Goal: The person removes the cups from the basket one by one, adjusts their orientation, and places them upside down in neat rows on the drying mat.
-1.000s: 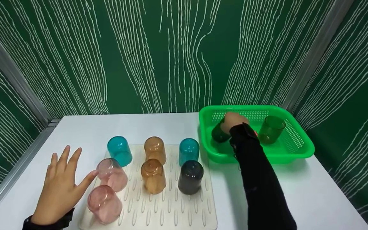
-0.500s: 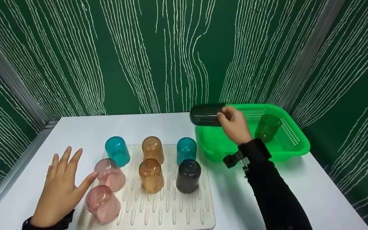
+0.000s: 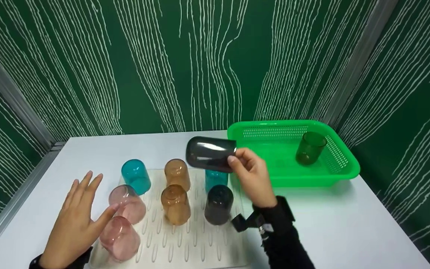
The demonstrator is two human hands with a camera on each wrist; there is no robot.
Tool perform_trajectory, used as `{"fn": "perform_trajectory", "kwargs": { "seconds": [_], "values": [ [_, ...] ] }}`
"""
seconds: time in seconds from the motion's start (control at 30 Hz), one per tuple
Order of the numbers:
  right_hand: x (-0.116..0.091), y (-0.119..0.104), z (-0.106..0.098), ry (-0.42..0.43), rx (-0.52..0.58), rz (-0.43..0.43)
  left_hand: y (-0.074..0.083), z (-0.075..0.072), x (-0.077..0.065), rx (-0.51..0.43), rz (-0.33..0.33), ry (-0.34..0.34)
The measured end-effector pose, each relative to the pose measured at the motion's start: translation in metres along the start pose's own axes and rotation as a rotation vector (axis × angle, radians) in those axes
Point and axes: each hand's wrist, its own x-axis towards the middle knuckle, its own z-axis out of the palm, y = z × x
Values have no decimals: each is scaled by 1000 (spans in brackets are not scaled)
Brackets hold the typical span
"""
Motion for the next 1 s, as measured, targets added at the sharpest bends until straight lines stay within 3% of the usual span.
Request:
{"fn": "perform_trajectory", "kwargs": {
  "seconds": [0.17,0.33,0.47,0.57,0.77,1.0],
  "values": [
    [-23,10,25,-108,93,-38,9,5,0,-99,7,-12],
    [-45,21,49,-264,193,-35,25,11,-4,-348,-14,-89],
    [-56,29,64,-388,232,-67,38,16,-8,-572,-65,-138],
    [-63,33,73,-490,275,-80,44,20,-12,-678,-116,-174],
    [-72,38,84,-615,383,-65,52,25,-13,-800,-189,-235],
    [-74,41,86,-630,431,-86,55,29,-15,-888,-207,-207]
  ]
}}
